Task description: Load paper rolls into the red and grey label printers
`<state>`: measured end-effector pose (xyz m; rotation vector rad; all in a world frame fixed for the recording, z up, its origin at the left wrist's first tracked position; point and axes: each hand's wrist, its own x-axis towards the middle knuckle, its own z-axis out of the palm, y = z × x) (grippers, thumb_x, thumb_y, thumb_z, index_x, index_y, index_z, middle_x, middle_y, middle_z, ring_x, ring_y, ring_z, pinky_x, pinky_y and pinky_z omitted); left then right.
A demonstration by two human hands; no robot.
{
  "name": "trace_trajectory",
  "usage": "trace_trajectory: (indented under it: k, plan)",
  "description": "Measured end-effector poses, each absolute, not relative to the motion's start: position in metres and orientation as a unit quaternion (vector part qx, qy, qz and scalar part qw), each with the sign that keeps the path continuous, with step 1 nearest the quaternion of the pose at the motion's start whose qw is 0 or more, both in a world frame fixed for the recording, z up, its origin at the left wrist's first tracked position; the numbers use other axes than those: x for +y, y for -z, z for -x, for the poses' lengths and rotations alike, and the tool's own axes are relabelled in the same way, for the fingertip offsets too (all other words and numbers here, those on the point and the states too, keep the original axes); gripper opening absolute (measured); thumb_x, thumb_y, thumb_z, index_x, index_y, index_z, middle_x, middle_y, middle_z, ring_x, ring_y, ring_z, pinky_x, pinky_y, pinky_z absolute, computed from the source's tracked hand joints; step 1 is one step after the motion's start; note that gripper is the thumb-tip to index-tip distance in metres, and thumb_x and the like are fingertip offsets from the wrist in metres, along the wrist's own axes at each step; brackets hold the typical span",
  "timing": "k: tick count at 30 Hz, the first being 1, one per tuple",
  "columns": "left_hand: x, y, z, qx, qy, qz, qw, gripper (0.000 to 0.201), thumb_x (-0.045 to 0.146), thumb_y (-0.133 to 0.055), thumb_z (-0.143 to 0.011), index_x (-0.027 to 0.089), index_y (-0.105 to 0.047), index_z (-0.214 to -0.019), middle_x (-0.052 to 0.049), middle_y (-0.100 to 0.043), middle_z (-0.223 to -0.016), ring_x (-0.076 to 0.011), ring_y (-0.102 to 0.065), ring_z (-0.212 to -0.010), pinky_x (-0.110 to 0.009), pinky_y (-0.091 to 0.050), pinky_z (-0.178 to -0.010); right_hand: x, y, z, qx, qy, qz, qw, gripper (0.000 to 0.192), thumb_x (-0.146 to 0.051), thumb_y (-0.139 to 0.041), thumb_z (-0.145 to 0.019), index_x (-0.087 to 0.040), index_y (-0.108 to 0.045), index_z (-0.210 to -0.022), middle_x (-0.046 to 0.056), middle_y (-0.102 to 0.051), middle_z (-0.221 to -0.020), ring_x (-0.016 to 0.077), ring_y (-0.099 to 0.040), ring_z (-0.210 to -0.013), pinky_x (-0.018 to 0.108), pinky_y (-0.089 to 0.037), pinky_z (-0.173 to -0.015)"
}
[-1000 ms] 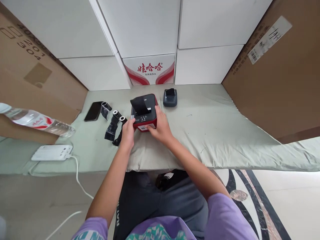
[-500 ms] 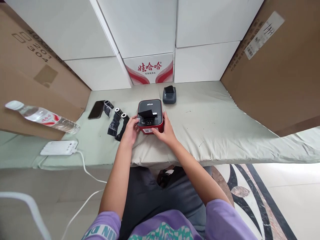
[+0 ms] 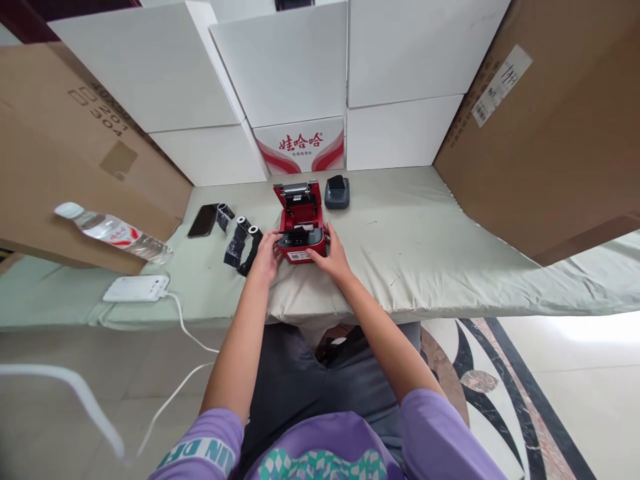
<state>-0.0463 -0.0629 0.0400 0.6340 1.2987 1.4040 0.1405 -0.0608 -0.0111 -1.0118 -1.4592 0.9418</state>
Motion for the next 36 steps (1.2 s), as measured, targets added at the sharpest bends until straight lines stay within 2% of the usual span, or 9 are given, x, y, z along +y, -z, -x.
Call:
trace_trajectory:
  k: [4, 6, 8, 13, 17, 20, 24, 32, 36]
  plan:
    - [-0.059, -0.037, 0.06, 0.522, -0.6, -0.306, 0.524, 0.032, 0.033, -0.074, -0.066, 0.021, -0.065, -0.094, -0.001, -0.072, -0.09, -0.0141, -0.067, -0.081, -0.022, -0.046, -0.067, -0.056, 0.01, -0.144, -0.598, -0.418, 0.417, 0.542, 0.114, -0.074, -0.076, -0.074, -0.022, -0.028, -0.163, 0.02, -0.046, -0.16, 0.0374, -0.052, -0.143, 0.056, -0.044, -0.119]
    - [-0.051, -0.04, 0.068, 0.521, -0.638, -0.355, 0.442, 0.028, 0.037, -0.068, -0.073, 0.021, -0.069, -0.096, -0.006, -0.076, -0.104, -0.0171, -0.07, -0.095, -0.023, -0.049, -0.072, -0.053, 0.01, -0.145, -0.588, -0.427, 0.415, 0.547, 0.111, -0.076, -0.073, -0.076, -0.023, -0.029, -0.163, 0.019, -0.048, -0.158, 0.036, -0.054, -0.14, 0.056, -0.045, -0.118]
    - [-0.038, -0.049, 0.076, 0.533, -0.609, -0.466, 0.356, 0.026, 0.037, -0.063, -0.079, 0.021, -0.073, -0.097, -0.008, -0.078, -0.11, -0.0194, -0.07, -0.101, -0.027, -0.051, -0.08, -0.05, 0.011, -0.146, -0.578, -0.435, 0.412, 0.555, 0.108, -0.077, -0.07, -0.077, -0.022, -0.031, -0.161, 0.02, -0.049, -0.156, 0.0351, -0.054, -0.138, 0.055, -0.046, -0.117]
    - [0.007, -0.091, 0.071, 0.515, -0.213, -0.793, 0.246, 0.029, 0.027, -0.063, -0.082, 0.023, -0.083, -0.102, -0.007, -0.081, -0.108, -0.0245, -0.071, -0.099, -0.033, -0.052, -0.092, -0.047, 0.011, -0.145, -0.563, -0.445, 0.407, 0.565, 0.106, -0.075, -0.072, -0.075, -0.023, -0.034, -0.16, 0.019, -0.052, -0.153, 0.0338, -0.057, -0.134, 0.054, -0.049, -0.113]
    - [0.022, -0.121, 0.041, 0.56, 0.061, -0.816, 0.13, 0.034, 0.021, -0.065, -0.079, 0.026, -0.083, -0.107, -0.009, -0.082, -0.108, -0.0271, -0.073, -0.096, -0.033, -0.052, -0.085, -0.045, 0.012, -0.145, -0.557, -0.448, 0.413, 0.565, 0.109, -0.076, -0.074, -0.072, -0.025, -0.034, -0.159, 0.018, -0.053, -0.151, 0.0336, -0.058, -0.132, 0.054, -0.05, -0.111]
    - [0.022, -0.13, 0.021, 0.574, 0.16, -0.801, 0.063, 0.034, 0.021, -0.066, -0.081, 0.024, -0.082, -0.11, -0.014, -0.08, -0.111, -0.0295, -0.073, -0.101, -0.033, -0.052, -0.085, -0.043, 0.013, -0.145, -0.552, -0.453, 0.414, 0.564, 0.109, -0.074, -0.076, -0.071, -0.025, -0.035, -0.159, 0.017, -0.054, -0.151, 0.0337, -0.057, -0.133, 0.054, -0.051, -0.111]
    - [0.022, -0.126, 0.023, 0.56, 0.136, -0.816, 0.055, 0.032, 0.024, -0.067, -0.08, 0.023, -0.082, -0.108, -0.014, -0.08, -0.11, -0.028, -0.073, -0.099, -0.032, -0.052, -0.083, -0.044, 0.012, -0.145, -0.545, -0.462, 0.408, 0.569, 0.11, -0.07, -0.079, -0.07, -0.022, -0.035, -0.159, 0.019, -0.052, -0.151, 0.0349, -0.056, -0.135, 0.054, -0.05, -0.111]
    - [0.024, -0.099, 0.071, 0.559, -0.056, -0.818, 0.123, 0.017, 0.026, -0.078, -0.069, 0.029, -0.084, -0.085, -0.007, -0.08, -0.088, -0.0258, -0.071, -0.081, -0.03, -0.048, -0.075, -0.048, 0.006, -0.142, -0.567, -0.495, 0.414, 0.512, 0.11, -0.067, -0.081, -0.071, -0.026, -0.034, -0.161, 0.017, -0.056, -0.147, 0.0339, -0.06, -0.131, 0.052, -0.054, -0.107]
    - [0.029, -0.1, 0.064, 0.574, -0.02, -0.811, 0.109, 0.017, 0.025, -0.081, -0.065, 0.028, -0.082, -0.082, -0.007, -0.078, -0.084, -0.0268, -0.069, -0.08, -0.031, -0.048, -0.076, -0.049, 0.005, -0.142, -0.578, -0.487, 0.423, 0.5, 0.11, -0.069, -0.079, -0.072, -0.026, -0.034, -0.162, 0.016, -0.055, -0.149, 0.0339, -0.059, -0.133, 0.051, -0.054, -0.107]
